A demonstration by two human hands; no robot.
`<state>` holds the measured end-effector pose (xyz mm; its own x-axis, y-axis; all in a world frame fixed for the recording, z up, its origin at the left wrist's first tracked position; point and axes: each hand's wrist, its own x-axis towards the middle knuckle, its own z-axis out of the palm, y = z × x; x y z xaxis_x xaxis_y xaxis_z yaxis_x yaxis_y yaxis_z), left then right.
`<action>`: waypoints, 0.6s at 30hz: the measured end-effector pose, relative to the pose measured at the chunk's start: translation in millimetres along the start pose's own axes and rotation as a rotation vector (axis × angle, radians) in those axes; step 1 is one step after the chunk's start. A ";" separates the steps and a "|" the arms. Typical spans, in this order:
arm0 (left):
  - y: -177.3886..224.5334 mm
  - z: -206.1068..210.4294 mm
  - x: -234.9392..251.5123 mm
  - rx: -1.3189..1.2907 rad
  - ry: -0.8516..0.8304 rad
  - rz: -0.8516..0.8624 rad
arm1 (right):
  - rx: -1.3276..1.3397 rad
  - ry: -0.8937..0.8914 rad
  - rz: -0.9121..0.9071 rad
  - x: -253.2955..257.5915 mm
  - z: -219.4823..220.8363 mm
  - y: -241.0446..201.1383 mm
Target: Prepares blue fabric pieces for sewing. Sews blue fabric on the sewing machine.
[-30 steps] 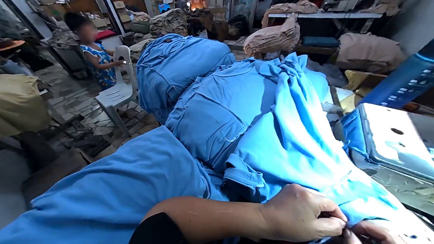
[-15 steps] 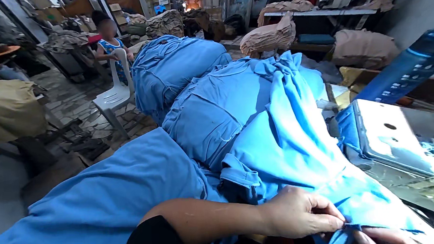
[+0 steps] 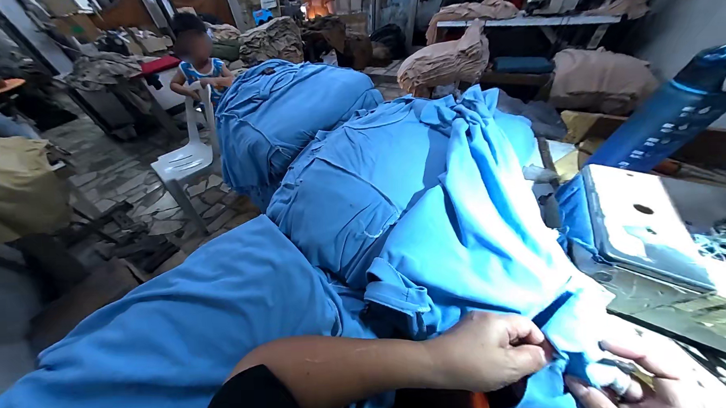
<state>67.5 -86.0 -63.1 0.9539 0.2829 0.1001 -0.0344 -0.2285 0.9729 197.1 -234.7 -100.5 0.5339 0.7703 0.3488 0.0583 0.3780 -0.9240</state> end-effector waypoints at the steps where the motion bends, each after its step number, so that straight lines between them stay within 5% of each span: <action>1: 2.1 -1.5 1.3 -0.110 0.025 -0.026 | -0.026 0.018 -0.009 -0.9 -0.8 1.5; 5: 25.1 -20.4 3.6 -0.773 0.029 -0.051 | -0.191 0.052 0.045 -10.9 -6.3 14.9; 8: 33.4 -32.3 -1.2 -0.845 -0.037 0.033 | -0.193 0.032 0.158 -17.6 -16.5 20.1; 12: 41.2 -42.4 -10.1 -0.411 -0.046 0.092 | 0.325 0.052 0.362 -10.0 -18.4 6.7; 15: 40.1 -47.0 -11.2 -0.088 -0.120 0.168 | 0.798 -0.031 0.354 2.9 -28.5 -3.3; 18: 30.3 -38.1 -9.6 0.289 -0.126 0.292 | 0.863 -0.019 0.295 3.4 -29.4 -6.3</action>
<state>46.0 -60.1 -26.7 0.9461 0.0554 0.3191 -0.2408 -0.5386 0.8074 223.3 -249.5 -98.1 0.4127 0.9021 0.1262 -0.7338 0.4114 -0.5406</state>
